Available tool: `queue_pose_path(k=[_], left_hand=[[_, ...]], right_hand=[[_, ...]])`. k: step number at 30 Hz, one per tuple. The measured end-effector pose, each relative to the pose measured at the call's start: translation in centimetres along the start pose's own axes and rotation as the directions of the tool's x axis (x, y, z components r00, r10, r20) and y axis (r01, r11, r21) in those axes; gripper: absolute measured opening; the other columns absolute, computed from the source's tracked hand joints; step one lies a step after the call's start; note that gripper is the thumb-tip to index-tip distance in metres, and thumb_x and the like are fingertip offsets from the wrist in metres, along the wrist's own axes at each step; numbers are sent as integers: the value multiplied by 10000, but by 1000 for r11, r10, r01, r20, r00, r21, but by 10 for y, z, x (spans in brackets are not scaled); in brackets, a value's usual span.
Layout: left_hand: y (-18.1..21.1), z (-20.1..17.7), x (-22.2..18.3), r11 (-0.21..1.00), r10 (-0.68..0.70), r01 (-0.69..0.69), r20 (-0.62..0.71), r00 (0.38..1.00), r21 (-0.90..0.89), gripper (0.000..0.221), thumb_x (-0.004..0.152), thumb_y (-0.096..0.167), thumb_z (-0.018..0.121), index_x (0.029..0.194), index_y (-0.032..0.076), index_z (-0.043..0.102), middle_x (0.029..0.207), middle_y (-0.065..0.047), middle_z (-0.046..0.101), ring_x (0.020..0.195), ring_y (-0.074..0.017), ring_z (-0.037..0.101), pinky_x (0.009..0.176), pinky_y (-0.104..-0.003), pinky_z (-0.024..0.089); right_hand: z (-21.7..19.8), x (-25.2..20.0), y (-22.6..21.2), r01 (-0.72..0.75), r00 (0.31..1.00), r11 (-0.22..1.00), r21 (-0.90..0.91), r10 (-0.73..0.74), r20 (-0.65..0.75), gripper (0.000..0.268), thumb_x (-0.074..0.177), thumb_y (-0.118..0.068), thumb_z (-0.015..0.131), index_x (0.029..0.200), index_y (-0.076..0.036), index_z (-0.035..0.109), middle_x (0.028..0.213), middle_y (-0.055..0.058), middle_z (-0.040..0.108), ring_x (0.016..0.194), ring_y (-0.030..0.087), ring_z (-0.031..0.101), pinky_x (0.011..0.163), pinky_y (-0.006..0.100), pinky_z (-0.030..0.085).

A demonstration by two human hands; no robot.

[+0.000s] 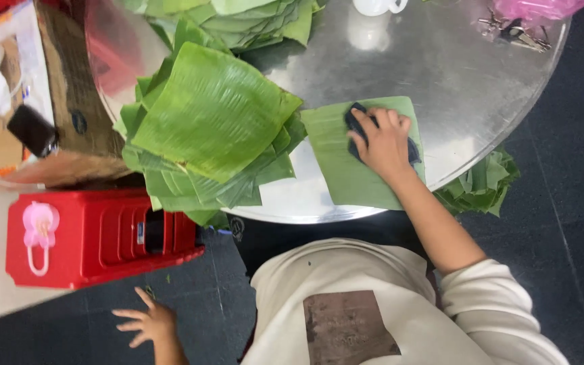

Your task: Cleaning individual banana leaves by wiping them with a cloth and then stacking them on a metal table.

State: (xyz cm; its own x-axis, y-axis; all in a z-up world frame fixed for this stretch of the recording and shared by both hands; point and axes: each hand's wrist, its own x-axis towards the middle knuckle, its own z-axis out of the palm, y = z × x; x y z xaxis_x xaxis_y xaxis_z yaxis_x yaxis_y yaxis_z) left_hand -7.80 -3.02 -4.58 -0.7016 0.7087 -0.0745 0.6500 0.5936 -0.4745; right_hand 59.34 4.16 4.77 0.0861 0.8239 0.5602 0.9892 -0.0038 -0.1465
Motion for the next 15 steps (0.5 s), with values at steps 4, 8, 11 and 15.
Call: queue_pose_path(k=[4, 8, 11, 15], left_hand=[[59, 2, -40, 810, 566, -555, 5, 824, -190, 538, 762, 282, 686, 1296, 235, 645, 1653, -196, 349, 1537, -340, 325, 1134, -458, 410], [163, -110, -162, -369, 725, -880, -685, -72, -298, 403, 886, 144, 610, 1284, 142, 672, 1312, -111, 669, 1253, -309, 605, 1076, -478, 431], [207, -160, -217, -565, 749, -776, -568, -342, -279, 409, 972, 361, 585, 1363, 255, 645, 1313, -95, 687, 1209, -326, 643, 1050, -499, 464], [204, -242, -126, 153, 980, -929, -66, 186, -337, 783, 851, 583, 608, 1528, 234, 429, 1625, -73, 346, 1507, -314, 285, 1223, -445, 246]], right_hand=[[-81, -28, -89, 100, 984, 969, 224, -64, -165, 267, 773, -188, 650, 1031, -162, 714, 995, 13, 603, 879, 219, 553, 670, 456, 227], [-97, -93, -104, -30, 742, 364, 931, -616, 265, 401, 1102, -326, 424, 1235, -67, 699, 1269, 181, 669, 1234, 401, 601, 993, 510, 476], [-73, -132, -37, 161, 826, 680, 715, -489, 279, 435, 1060, -432, 444, 1313, -157, 667, 1196, 119, 728, 1091, 359, 677, 798, 492, 562], [-76, -179, 120, 227, 366, 888, -399, 302, 880, 475, 983, -523, 347, 1441, -651, 358, 1737, -59, 138, 1623, 410, -36, 1249, 651, -107]])
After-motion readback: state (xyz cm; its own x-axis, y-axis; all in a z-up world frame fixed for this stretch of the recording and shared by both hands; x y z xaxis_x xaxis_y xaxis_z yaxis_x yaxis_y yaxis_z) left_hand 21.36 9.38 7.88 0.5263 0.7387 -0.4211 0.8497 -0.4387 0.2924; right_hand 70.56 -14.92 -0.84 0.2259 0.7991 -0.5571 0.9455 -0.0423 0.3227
